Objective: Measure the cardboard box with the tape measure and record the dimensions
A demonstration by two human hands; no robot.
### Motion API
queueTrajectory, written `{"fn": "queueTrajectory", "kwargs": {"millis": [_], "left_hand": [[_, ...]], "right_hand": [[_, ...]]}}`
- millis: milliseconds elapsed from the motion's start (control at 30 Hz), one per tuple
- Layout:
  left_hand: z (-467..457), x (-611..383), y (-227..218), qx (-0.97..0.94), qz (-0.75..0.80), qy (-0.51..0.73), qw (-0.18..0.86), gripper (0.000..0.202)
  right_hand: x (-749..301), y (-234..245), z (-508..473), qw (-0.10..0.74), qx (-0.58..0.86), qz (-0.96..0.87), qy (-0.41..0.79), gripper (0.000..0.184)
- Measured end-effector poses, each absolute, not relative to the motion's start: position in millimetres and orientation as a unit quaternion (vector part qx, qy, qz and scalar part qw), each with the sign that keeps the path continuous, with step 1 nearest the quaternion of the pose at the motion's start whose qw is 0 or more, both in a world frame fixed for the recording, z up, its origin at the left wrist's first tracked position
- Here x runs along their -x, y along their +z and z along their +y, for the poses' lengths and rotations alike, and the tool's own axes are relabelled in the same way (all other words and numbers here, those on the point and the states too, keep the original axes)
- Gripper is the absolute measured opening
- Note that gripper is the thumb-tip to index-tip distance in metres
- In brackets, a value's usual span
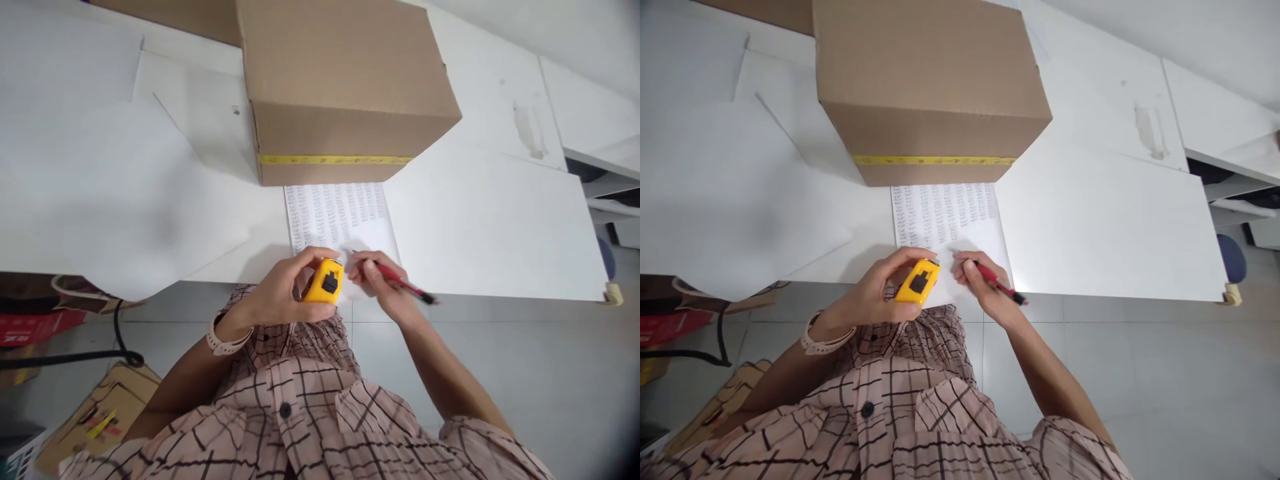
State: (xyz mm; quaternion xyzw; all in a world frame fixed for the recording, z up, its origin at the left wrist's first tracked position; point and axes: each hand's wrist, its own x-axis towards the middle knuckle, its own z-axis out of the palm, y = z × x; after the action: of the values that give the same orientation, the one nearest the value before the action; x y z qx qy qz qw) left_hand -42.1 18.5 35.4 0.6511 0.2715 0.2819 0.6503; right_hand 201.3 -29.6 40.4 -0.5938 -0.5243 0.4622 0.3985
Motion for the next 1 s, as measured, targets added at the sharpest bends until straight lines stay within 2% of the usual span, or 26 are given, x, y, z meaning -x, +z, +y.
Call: {"fn": "queueTrajectory", "kwargs": {"millis": [133,233,333,400,467,567,633,800,1000], "left_hand": [[16,38,35,-0.675,0.291,0.251,0.63,0.066],[16,36,36,-0.698,0.297,0.243,0.605,0.067],[17,35,35,-0.702,0.294,0.234,0.605,0.068],[18,35,34,-0.695,0.288,0.232,0.617,0.068],[18,36,32,-0.691,0.283,0.235,0.623,0.07],[18,37,32,-0.702,0.279,0.237,0.611,0.071],[18,37,33,-0.719,0.279,0.238,0.591,0.069],[18,34,35,-0.777,0.272,0.236,0.516,0.064],[19,31,29,-0.803,0.229,0.225,0.502,0.07]], "right_hand": [[-227,19,-43,0.445,0.7,-0.434,0.351,0.031],[-244,36,-47,0.474,0.742,-0.376,0.287,0.036],[-237,62,-41,0.523,0.72,-0.399,0.221,0.038],[-220,72,-30,0.543,0.675,-0.442,0.236,0.036],[-199,71,-13,0.526,0.631,-0.485,0.3,0.03],[-173,50,17,0.482,0.585,-0.512,0.405,0.016],[-165,31,32,0.475,0.571,-0.504,0.441,0.017],[-169,9,32,0.466,0.601,-0.519,0.391,0.024],[-178,12,15,0.44,0.636,-0.545,0.324,0.028]]}}
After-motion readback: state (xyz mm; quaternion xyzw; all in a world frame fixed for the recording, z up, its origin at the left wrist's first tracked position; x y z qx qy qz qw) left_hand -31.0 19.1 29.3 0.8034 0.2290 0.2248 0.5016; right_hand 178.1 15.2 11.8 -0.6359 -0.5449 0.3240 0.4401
